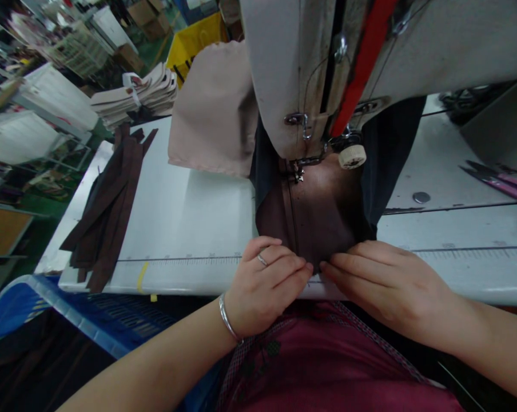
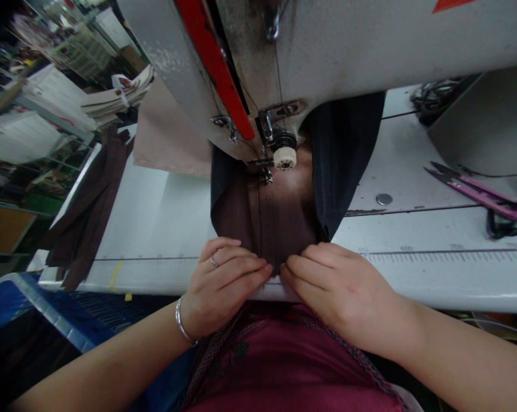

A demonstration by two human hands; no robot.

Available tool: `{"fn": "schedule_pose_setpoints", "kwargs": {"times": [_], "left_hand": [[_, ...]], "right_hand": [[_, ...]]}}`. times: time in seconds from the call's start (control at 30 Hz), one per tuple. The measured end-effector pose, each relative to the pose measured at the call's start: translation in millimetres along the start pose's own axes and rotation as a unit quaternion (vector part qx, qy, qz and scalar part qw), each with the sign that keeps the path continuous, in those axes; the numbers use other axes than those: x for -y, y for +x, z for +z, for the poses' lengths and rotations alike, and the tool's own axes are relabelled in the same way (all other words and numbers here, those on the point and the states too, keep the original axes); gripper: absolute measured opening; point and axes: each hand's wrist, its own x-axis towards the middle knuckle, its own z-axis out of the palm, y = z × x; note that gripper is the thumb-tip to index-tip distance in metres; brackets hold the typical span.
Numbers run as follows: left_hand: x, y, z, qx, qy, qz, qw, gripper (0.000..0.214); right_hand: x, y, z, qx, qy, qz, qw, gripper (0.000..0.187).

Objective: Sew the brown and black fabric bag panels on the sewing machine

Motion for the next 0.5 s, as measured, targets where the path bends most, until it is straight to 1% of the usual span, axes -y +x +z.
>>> {"fn": "schedule_pose_setpoints", "kwargs": {"times": [0.13, 0.3, 0.43, 0.5], "left_hand": [[-1.2, -0.3, 0.5, -0.014, -0.014, -0.013, 1.000, 0.019], [-2.9, -1.2, 1.3, 0.028, 0.003, -0.010, 1.000, 0.019], [-3.2, -0.3, 1.5, 0.020, 0.003, -0.003, 1.000, 0.018], [-3.7, 1.1, 0.8, 0.030, 0.004, -0.007, 1.000, 0.019]], "right_hand": [[1.0, -2.9, -0.8, 0.014, 0.020, 0.006, 1.000, 0.012], [3.1, -1.7, -1.5, 0.024, 0.017, 0.012, 0.999, 0.012], [3.4, 0.3, -1.7, 0.023, 0.023, 0.013, 0.999, 0.013], [3.2, 0.8, -1.6, 0.020, 0.029, 0.017, 0.999, 0.012]]}}
